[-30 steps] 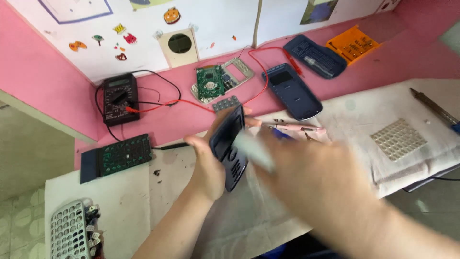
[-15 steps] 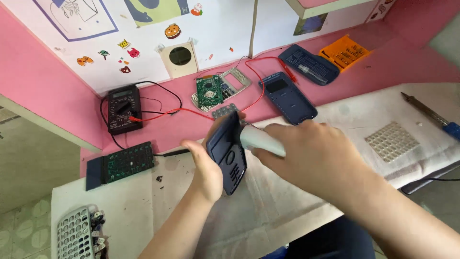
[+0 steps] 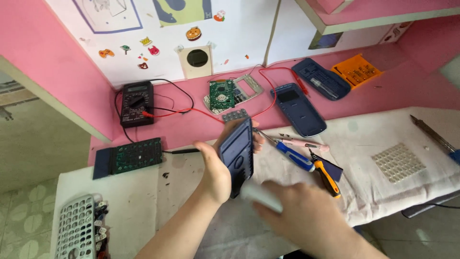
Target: The person is cleaning the plastic casing of a calculator using a small handheld electronic cleaning tool.
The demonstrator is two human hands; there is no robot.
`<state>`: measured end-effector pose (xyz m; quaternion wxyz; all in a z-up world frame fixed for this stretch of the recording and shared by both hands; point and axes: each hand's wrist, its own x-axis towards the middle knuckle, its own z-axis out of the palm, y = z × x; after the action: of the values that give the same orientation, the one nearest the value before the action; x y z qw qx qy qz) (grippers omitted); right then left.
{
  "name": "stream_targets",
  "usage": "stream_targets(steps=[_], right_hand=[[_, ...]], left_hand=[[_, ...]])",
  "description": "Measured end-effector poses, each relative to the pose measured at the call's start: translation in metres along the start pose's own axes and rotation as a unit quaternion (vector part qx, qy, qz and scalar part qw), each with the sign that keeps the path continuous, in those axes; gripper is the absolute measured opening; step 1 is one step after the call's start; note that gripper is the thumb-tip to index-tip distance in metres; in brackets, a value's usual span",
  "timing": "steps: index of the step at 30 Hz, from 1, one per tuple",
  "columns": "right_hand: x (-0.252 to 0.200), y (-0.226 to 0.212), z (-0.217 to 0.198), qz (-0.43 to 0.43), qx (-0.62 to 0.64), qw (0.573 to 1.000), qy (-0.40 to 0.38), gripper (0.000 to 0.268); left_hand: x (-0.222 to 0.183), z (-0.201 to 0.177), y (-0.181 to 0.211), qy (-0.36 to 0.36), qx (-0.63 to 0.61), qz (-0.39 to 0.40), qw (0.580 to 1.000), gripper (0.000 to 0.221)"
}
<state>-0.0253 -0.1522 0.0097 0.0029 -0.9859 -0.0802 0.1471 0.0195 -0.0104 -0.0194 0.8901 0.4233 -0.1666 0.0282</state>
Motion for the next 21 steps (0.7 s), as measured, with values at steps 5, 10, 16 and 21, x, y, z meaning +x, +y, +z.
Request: stream_targets(steps=[5, 10, 16, 21], right_hand=[[0.007, 0.011, 0.031, -0.040, 0.103, 0.986, 0.122, 0.032], [-0.010, -0.018, -0.038, 0.142, 0.337, 0.920, -0.139, 0.026], [-0.009, -0.016, -0.015, 0.206, 0.646, 0.691, -0.250, 0.049], [-0.003, -0.008, -0.015, 0.157, 0.585, 0.765, -0.222, 0.061]], left_hand=[[0.000, 0.002, 0.002, 0.009, 0.014, 0.016, 1.000, 0.092], [-0.004, 0.004, 0.008, 0.014, 0.017, 0.035, 0.999, 0.090], [-0.009, 0.005, 0.017, -0.071, 0.057, 0.028, 0.995, 0.091], [-0.012, 0.005, 0.014, -0.091, -0.035, -0.049, 0.994, 0.093]])
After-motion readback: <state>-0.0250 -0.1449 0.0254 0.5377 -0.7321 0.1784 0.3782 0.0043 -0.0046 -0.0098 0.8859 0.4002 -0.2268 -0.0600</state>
